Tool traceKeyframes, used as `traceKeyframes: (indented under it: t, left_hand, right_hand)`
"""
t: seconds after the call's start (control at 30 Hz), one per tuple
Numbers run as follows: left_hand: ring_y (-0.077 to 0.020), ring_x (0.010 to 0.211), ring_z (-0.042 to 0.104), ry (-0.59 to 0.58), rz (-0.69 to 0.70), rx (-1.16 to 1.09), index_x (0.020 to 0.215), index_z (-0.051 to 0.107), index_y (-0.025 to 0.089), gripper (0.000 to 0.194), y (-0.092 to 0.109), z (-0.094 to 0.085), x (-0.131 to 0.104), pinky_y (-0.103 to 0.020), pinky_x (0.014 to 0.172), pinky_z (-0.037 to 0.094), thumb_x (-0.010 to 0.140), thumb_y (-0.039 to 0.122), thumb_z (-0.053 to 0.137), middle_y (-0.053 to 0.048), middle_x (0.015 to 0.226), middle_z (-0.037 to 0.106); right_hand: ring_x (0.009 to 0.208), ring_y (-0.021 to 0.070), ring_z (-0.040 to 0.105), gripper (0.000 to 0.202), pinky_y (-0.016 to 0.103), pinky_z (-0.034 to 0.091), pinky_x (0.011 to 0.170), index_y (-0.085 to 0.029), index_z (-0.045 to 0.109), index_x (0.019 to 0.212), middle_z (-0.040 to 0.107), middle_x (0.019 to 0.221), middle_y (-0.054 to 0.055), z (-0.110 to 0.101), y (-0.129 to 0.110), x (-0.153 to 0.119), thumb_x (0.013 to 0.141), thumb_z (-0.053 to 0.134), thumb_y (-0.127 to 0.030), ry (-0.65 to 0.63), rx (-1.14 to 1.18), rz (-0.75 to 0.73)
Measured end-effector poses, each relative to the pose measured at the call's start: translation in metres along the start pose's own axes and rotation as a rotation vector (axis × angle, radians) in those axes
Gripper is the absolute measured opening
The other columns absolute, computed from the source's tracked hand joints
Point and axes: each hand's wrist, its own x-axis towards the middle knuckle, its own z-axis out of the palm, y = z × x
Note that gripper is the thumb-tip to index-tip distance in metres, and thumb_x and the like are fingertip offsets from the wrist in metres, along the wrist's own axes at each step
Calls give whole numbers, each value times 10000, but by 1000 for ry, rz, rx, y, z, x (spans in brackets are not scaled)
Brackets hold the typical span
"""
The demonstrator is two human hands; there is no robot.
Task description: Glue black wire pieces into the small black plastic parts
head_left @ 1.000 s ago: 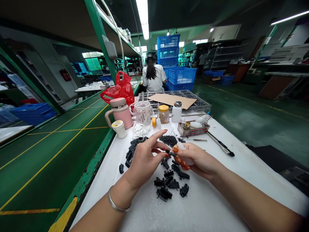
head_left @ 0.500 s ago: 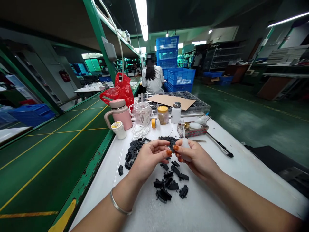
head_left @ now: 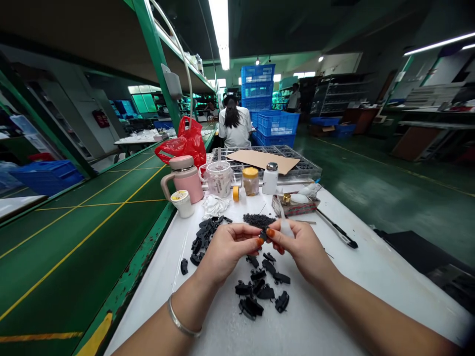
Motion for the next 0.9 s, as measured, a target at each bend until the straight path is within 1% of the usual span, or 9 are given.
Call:
traceKeyframes:
  t: [0.1,0.23,0.33,0.43,0.63,0.77,0.83,0.9]
  left_hand:
    - [-135,717,587,-12,6,11,940,701,82,307,-1,-1,0,-201,637,481,726,295,758,-108,864,660]
    - [-138,723,590,-34,0,1,951,711,89,309,-1,-2,0,-198,635,476,729,299,760,-108,848,661]
    - [-135,726,586,-54,-6,-13,985,710,89,323,1,-2,-1,-196,636,471,739,294,752,-115,860,663]
    - [-134,726,579,-53,-1,-9,994,712,87,327,2,-2,-2,-198,641,468,738,286,751,-120,869,664]
    - [-139,712,584,-52,-28,-38,990,714,87,344,-1,-2,-1,-202,639,469,716,288,767,-120,861,664]
    - [-141,707,589,-53,-46,-88,973,715,86,354,-3,-3,-1,-202,634,472,693,290,787,-119,848,661]
    - [-139,705,589,-56,-51,-103,961,715,83,351,-3,-3,-1,-198,628,471,687,290,790,-123,854,659]
    - [-136,691,587,-48,-54,-113,946,715,75,351,-1,-2,-1,-195,616,467,680,290,792,-127,851,657]
  right_hand:
    - [550,148,478,355,259,369,513,-144,625,706,588,633,46,-1,-4,-1,773,691,-487,9,-37,-3]
    - [543,147,476,372,256,371,514,-148,599,712,576,613,39,-2,-5,-2,770,688,-505,-29,-4,10]
    - [549,130,463,350,247,363,526,-142,590,728,587,641,39,-3,-3,-2,797,673,-474,-106,82,32]
    - [545,111,444,314,234,333,523,-130,606,758,597,673,40,-3,-1,-1,794,691,-429,-156,201,90]
    - [543,93,406,333,213,280,518,-130,574,728,544,632,12,-1,-3,-1,725,756,-409,-173,378,198]
    - [534,83,389,337,201,267,516,-137,537,729,504,598,-12,-2,-4,0,684,797,-346,-191,448,264]
    - [524,79,396,334,197,269,513,-136,536,736,508,592,-12,-3,-3,0,671,808,-318,-199,482,286]
    - [519,77,418,327,192,276,508,-130,551,749,541,617,4,-4,-2,0,660,816,-299,-209,517,310]
